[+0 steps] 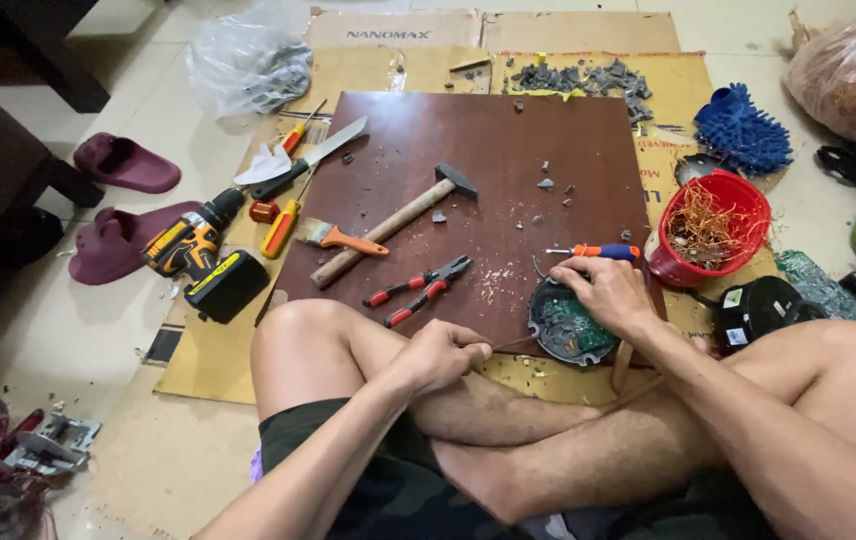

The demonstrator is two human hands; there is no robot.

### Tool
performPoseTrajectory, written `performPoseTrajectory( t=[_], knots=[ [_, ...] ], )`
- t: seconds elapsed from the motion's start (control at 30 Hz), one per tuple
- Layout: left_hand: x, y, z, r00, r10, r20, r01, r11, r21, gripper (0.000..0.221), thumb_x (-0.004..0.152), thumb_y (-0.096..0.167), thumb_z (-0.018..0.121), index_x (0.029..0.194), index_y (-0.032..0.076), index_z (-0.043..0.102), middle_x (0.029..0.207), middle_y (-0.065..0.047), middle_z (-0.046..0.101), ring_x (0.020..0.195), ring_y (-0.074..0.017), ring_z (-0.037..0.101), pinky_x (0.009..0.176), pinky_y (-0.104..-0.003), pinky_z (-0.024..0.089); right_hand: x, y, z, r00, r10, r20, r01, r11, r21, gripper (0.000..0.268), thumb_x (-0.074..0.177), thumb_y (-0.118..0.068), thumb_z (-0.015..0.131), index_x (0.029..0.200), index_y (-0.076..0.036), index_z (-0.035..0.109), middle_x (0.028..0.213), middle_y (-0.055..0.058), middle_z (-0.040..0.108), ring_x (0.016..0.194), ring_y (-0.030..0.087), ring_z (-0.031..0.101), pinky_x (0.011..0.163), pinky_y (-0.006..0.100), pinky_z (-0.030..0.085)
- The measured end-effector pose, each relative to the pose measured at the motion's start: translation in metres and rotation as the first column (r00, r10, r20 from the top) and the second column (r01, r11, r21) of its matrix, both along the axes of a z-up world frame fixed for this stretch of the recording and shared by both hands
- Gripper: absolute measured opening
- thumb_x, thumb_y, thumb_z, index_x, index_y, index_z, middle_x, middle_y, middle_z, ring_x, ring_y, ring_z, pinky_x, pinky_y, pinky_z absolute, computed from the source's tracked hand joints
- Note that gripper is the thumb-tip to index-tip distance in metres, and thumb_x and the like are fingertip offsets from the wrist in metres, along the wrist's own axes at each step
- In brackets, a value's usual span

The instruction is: The person sits on the floor and uses a screwdriver and pliers to scrape and remove material from a small circular electronic component. They repeatedly scrape the surface and occasionally use pliers to pull off pieces, working on the same object throughout the clip.

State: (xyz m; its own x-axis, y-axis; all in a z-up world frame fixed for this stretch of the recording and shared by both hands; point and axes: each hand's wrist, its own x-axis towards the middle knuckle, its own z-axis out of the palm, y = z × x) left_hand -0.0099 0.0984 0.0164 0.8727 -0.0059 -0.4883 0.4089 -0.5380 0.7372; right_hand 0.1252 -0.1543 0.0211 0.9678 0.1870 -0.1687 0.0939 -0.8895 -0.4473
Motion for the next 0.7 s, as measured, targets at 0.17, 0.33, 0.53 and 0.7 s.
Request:
performPoseTrajectory(
  t=[0.17, 0.33, 0.53, 0.7],
  knots=[
    [-0.007, -0.006, -0.037, 0.988, 0.138, -0.065, -0.144, 0.983, -0.114, 0.025, 0.088, 0.041, 0.074, 0.111, 0.036, 0.084, 0.082, -0.001, 0.08, 0.089, -0.0151, 0.076, 0.085, -0.033, 0.061, -0.003, 0.003, 0.004, 1.0, -0.012, -0.012, 0.012, 1.0, -0.004, 0.029, 0.098, -0.061, 0.06, 0.117, -0.048, 0.079, 0.122, -0.003, 0.08, 0.125, 0.029, 0.069, 0.109, 0.045, 0.053],
    [-0.027, -0.021, -0.037, 0.925, 0.312, -0.217, -0.361, 0.9, -0.246, 0.03, 0.089, 0.039, 0.076, 0.117, 0.03, 0.084, 0.09, -0.009, 0.08, 0.095, -0.0211, 0.074, 0.085, -0.037, 0.059, 0.002, 0.006, -0.001, 1.0, -0.018, -0.01, 0.018, 1.0, -0.025, 0.034, 0.097, -0.061, 0.061, 0.119, -0.044, 0.079, 0.126, 0.002, 0.08, 0.125, 0.032, 0.07, 0.109, 0.047, 0.053],
    [-0.055, -0.059, -0.024, 0.898, 0.439, -0.014, -0.427, 0.863, -0.271, 0.028, 0.091, 0.033, 0.079, 0.117, 0.025, 0.085, 0.114, -0.007, 0.083, 0.119, -0.0236, 0.074, 0.099, -0.037, 0.058, 0.006, 0.006, -0.003, 0.996, -0.062, 0.057, 0.064, 0.998, -0.025, 0.031, 0.099, -0.059, 0.062, 0.117, -0.043, 0.081, 0.12, 0.003, 0.081, 0.124, 0.032, 0.07, 0.109, 0.045, 0.051],
    [-0.071, -0.075, -0.014, 0.716, 0.505, -0.482, -0.69, 0.411, -0.595, 0.021, 0.108, 0.024, 0.062, 0.113, 0.008, 0.076, 0.072, -0.002, 0.06, 0.045, -0.0086, 0.036, 0.038, -0.023, 0.023, 0.008, -0.002, -0.016, 0.98, -0.092, 0.177, 0.089, 0.996, 0.025, 0.04, 0.101, -0.046, 0.064, 0.123, -0.017, 0.08, 0.11, 0.005, 0.082, 0.07, 0.029, 0.074, 0.067, 0.043, 0.059]
  ],
)
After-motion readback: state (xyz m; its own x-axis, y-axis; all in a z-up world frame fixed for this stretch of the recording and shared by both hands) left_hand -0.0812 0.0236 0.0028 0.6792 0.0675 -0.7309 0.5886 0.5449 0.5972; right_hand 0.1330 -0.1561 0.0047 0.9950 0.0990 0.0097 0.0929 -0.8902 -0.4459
